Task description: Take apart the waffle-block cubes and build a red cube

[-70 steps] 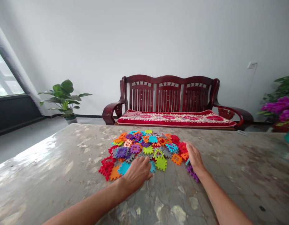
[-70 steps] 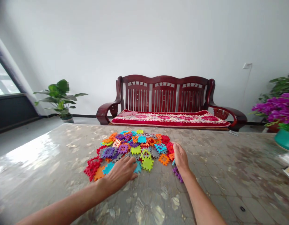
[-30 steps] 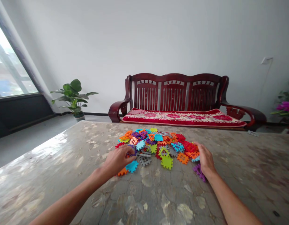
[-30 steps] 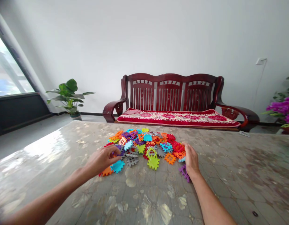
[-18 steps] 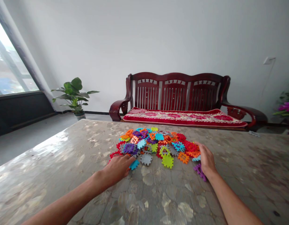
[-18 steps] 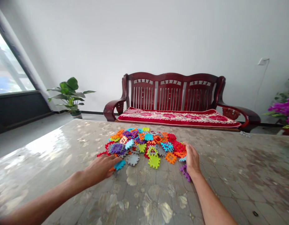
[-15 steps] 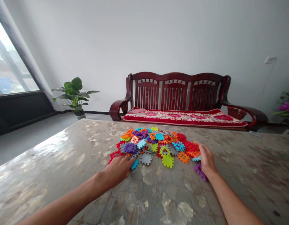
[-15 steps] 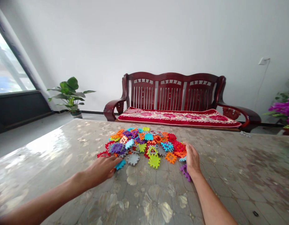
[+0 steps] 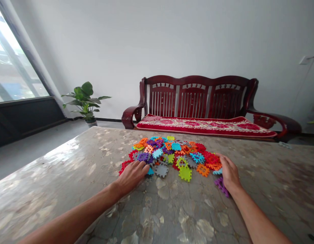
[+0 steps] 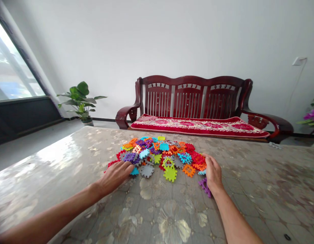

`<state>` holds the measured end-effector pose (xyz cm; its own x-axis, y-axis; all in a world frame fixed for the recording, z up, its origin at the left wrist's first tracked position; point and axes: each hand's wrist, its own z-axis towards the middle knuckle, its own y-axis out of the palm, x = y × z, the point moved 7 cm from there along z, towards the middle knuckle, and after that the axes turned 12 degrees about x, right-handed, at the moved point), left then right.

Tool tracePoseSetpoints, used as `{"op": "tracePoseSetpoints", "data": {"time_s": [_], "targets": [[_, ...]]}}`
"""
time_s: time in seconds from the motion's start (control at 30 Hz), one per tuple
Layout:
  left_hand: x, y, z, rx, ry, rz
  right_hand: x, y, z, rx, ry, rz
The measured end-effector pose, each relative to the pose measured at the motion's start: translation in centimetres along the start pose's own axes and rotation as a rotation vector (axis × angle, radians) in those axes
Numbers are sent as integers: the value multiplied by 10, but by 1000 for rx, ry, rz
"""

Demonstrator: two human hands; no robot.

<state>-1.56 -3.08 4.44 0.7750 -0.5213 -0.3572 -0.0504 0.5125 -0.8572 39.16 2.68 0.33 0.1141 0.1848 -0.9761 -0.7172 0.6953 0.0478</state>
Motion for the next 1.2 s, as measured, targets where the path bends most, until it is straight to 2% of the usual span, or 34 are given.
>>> {"op": "tracePoseSetpoints", "data": {"time_s": [0.13,0.23,0.33,0.47,0.57,0.77,0.9,1.03,1.1,1.2], "targets": [[-11,-4,2,87,6,-50,-2,-1,-1,11,-4,-12],[-26,-6,3,100,-70,-127,-4,-1,-3,21,26,-6],[-45,-5,6,146,-235,-260,-6,0,-4,20,48,3],[-77,-1,13,303,-549,-430,-7,1,-5,6,36,16],[-95,6,25,378,-701,-509,-8,0,-4,6,30,27],[-108,33,49,245,-724,-544,-5,3,1,-61,-5,8],[-127,56,45,230,-791,-580,-6,3,8,-58,-95,-60],[-146,82,41,161,-842,-612,-1,3,18,-65,-154,-175],[-147,90,43,125,-820,-681,2,5,21,-106,-175,-231],[-138,91,46,91,-757,-830,4,12,18,-206,-187,-276]]}}
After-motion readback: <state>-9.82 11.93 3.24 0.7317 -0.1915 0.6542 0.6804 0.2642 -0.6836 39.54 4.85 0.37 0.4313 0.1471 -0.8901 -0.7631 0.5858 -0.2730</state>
